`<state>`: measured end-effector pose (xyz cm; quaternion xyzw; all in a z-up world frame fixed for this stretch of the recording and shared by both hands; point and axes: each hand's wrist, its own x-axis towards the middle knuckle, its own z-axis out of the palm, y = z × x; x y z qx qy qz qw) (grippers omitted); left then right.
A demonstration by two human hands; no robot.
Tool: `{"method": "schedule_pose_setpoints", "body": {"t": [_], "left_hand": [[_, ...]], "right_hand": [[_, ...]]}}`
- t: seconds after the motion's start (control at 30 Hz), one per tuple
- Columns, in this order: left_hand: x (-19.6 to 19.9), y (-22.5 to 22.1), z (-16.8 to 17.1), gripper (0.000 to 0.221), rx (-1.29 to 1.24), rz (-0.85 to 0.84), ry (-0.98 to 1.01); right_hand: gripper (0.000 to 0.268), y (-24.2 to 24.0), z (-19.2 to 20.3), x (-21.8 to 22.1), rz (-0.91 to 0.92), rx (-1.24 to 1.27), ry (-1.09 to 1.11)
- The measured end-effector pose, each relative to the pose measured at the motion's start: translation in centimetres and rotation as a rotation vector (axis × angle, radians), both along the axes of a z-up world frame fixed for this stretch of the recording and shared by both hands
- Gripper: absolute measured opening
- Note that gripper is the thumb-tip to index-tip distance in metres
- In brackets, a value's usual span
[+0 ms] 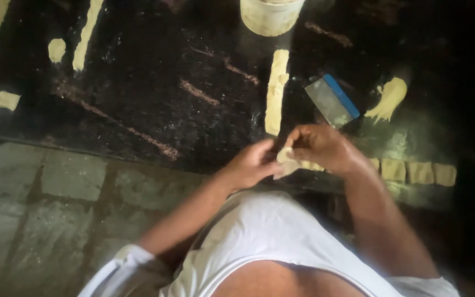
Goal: Shaping small portions of dough and arranging them into a baking tray.
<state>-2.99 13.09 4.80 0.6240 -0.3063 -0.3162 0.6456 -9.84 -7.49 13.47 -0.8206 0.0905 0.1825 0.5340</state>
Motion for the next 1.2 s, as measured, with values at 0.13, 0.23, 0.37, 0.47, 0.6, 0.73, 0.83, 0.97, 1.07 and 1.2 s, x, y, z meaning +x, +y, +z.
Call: {"method": "schedule_pose_setpoints", "body": {"t": [0.13,0.23,0.37,0.47,0.6,0.73,0.83,0.97,1.07,1.2], "left_hand": [[0.1,-1.5,0.0,0.024,0.037,-0.008,0.276],[0.9,-1.6,-0.4,0.019,0.016,0.084,0.418],[0.8,-1.3,0.0,0.016,-0.004,0.039,0.601],[0.6,-1.5,1.4,0.015,0.05,0.051,0.419],[0.7,-1.8,3.4,0.016,0.006,0.092,0.117],[0.2,-1.9,4.0,0.003,-0.042,-0.022,-0.039],[0.0,-1.9,4.4,0.006,-0.047,-0.07,-0.11],[-1.0,-2.3,6.1,0.017,0.0,-0.035,-0.18],[-2.2,-3.2,6.8,0.044,0.089,-0.016,-0.172],[-3.0,-3.7,5.0,0.047,0.151,-0.038,-0.171]], "right_hand": [[0.019,2.1,-2.8,-0.8,-0.198,-0.485,-0.16],[0.036,4.0,-3.5,-2.4,-0.146,-0.725,-0.672],[0.038,4.5,-5.1,-3.9,-0.132,-0.647,-0.976],[0.03,3.0,-5.7,-4.4,-0.101,-0.71,-0.992],[0.022,1.8,-3.7,-4.3,-0.182,-0.584,-0.777],[0.016,1.3,-4.4,-3.8,-0.56,0.137,-0.312],[0.021,0.1,-3.8,-4.5,-0.447,0.433,-0.273],[0.016,-3.3,-3.6,-5.5,-0.391,0.149,-0.081],[0.017,-2.0,-1.2,-4.2,-0.388,-0.243,-0.105],[0.028,-0.4,-5.0,-6.7,-0.307,-0.652,-0.766]]}}
